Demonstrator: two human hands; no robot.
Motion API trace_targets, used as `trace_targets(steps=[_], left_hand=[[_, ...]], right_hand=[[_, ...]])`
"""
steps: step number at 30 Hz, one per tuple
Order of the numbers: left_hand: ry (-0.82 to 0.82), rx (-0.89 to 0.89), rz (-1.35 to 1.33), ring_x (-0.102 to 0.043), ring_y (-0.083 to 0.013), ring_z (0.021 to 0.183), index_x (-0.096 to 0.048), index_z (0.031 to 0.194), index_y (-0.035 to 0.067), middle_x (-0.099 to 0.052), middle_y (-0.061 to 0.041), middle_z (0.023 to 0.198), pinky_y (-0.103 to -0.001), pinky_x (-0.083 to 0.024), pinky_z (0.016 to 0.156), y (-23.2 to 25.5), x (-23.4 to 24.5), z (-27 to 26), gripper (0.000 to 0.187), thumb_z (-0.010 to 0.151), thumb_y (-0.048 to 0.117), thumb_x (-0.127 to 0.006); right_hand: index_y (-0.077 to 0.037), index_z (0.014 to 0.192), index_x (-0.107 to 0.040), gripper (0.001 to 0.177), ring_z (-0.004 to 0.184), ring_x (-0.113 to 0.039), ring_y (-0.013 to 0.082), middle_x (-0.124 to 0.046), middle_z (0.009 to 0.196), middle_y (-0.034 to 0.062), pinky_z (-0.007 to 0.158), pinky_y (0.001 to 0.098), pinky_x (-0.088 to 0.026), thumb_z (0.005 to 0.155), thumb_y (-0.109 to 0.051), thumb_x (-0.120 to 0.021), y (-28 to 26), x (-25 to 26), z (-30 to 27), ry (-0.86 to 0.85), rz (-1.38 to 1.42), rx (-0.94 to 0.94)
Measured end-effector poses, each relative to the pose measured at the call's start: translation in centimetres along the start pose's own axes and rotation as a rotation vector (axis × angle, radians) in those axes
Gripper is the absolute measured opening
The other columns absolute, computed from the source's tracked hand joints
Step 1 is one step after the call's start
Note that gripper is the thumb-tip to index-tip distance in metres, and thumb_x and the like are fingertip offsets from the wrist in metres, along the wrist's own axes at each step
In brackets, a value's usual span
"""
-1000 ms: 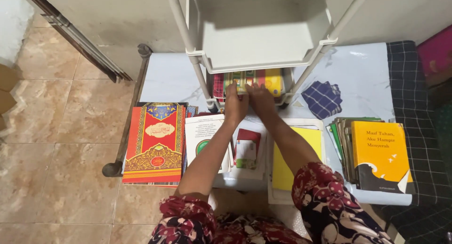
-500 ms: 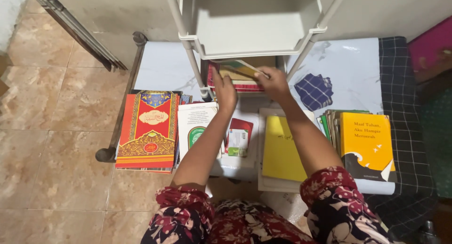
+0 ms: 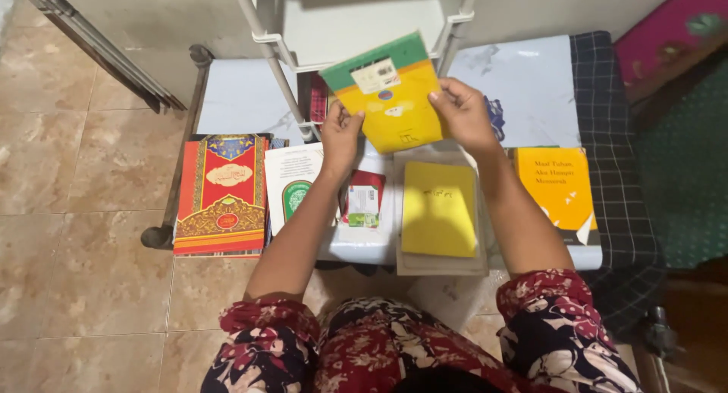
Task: The person removes books, notebooks, and papers from a plastic shelving unit onto the table by hand, then wipes down the empty shelves with a cloth.
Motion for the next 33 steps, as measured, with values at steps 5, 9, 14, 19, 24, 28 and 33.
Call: trace_targets(steps=[5, 9, 14, 19, 24, 28, 33], left_hand=[[-0.111, -0.011, 0.055, -0.066, -0.0077, 0.096, -0.064, 0.123, -0.001, -0.072, -0.005, 0.11, -0.024, -0.053, 0.085, 3.1, -3.5, -1.5, 0.023, 0.102, 0.005, -0.065], [-0.143, 0.013, 0.106, -0.067, -0.0087, 0.09, -0.066, 0.121, -0.002, -0.073, -0.007, 0.104, -0.025, -0.054, 0.08, 3.4, -6.7, -2.2, 0.021, 0.102, 0.007, -0.065], [-0.215, 0.122, 0.083, -0.068, -0.0099, 0.091, -0.065, 0.122, -0.001, -0.075, -0.007, 0.105, -0.026, -0.055, 0.081, -0.2, -9.2, -3.8, 0.024, 0.103, 0.012, -0.06], [-0.198, 0.222, 0.519, -0.069, -0.0192, 0.088, -0.07, 0.121, -0.002, -0.077, -0.013, 0.099, -0.033, -0.055, 0.08, -9.0, -8.0, -6.3, 0.033, 0.098, 0.021, -0.064], [-0.228, 0.371, 0.866, -0.072, -0.032, 0.084, -0.066, 0.126, 0.001, -0.074, -0.02, 0.095, -0.041, -0.056, 0.075, -15.8, -5.9, -9.8, 0.044, 0.086, 0.021, -0.066], [-0.2, 0.442, 0.986, -0.073, -0.0353, 0.093, -0.058, 0.138, -0.001, -0.073, -0.026, 0.104, -0.041, -0.056, 0.084, -18.3, -4.6, -12.0, 0.054, 0.087, 0.015, -0.061], [-0.1, 0.366, 1.041, -0.056, -0.0416, 0.124, -0.043, 0.149, -0.004, -0.056, -0.03, 0.136, -0.044, -0.045, 0.106, -20.3, -4.7, -14.2, 0.069, 0.088, 0.018, -0.068]], right_hand=[[0.002, 0.128, -0.063, 0.025, 0.096, -0.068, 0.0098, -0.074, 0.108, 0.0072, 0.086, 0.0255, -0.056, 0.108, -0.01, -0.056, -3.6, 2.0, -3.1, 0.126, 0.028, -0.034], [0.002, 0.132, -0.061, 0.027, 0.092, -0.069, 0.0107, -0.074, 0.105, 0.01, 0.081, 0.0253, -0.055, 0.107, -0.008, -0.054, -5.0, 4.0, -5.3, 0.237, -0.027, -0.034], [0.003, 0.131, -0.063, 0.028, 0.09, -0.066, 0.0085, -0.072, 0.105, 0.0057, 0.08, 0.0234, -0.054, 0.105, -0.006, -0.059, -0.5, 8.3, -8.5, 0.347, -0.017, -0.083], [0.003, 0.132, -0.069, 0.034, 0.069, -0.047, 0.0101, -0.055, 0.087, 0.0037, 0.058, 0.0274, -0.037, 0.099, -0.004, -0.067, 9.2, 11.9, -13.2, 0.422, -0.169, -0.242], [0.0, 0.134, -0.064, 0.05, 0.071, -0.063, 0.011, -0.072, 0.088, 0.0074, 0.06, 0.0273, -0.05, 0.085, -0.006, -0.065, 15.3, 11.3, -17.6, 0.429, -0.274, -0.397], [-0.004, 0.137, -0.062, 0.056, 0.068, -0.067, 0.0186, -0.073, 0.085, 0.0099, 0.06, 0.0339, -0.051, 0.082, -0.015, -0.066, 18.1, 11.3, -20.1, 0.449, -0.448, -0.565], [0.001, 0.141, -0.061, 0.055, 0.104, -0.067, 0.0317, -0.069, 0.119, 0.0231, 0.088, 0.0376, -0.051, 0.09, -0.018, -0.068, 20.9, 11.9, -20.9, 0.456, -0.691, -0.394]])
Point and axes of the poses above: each hand's wrist, its own z-axis towards the middle knuckle, its own x-axis out of the back of the hand, y = z × x, the point moved 6 cm from there along z, towards the middle knuckle
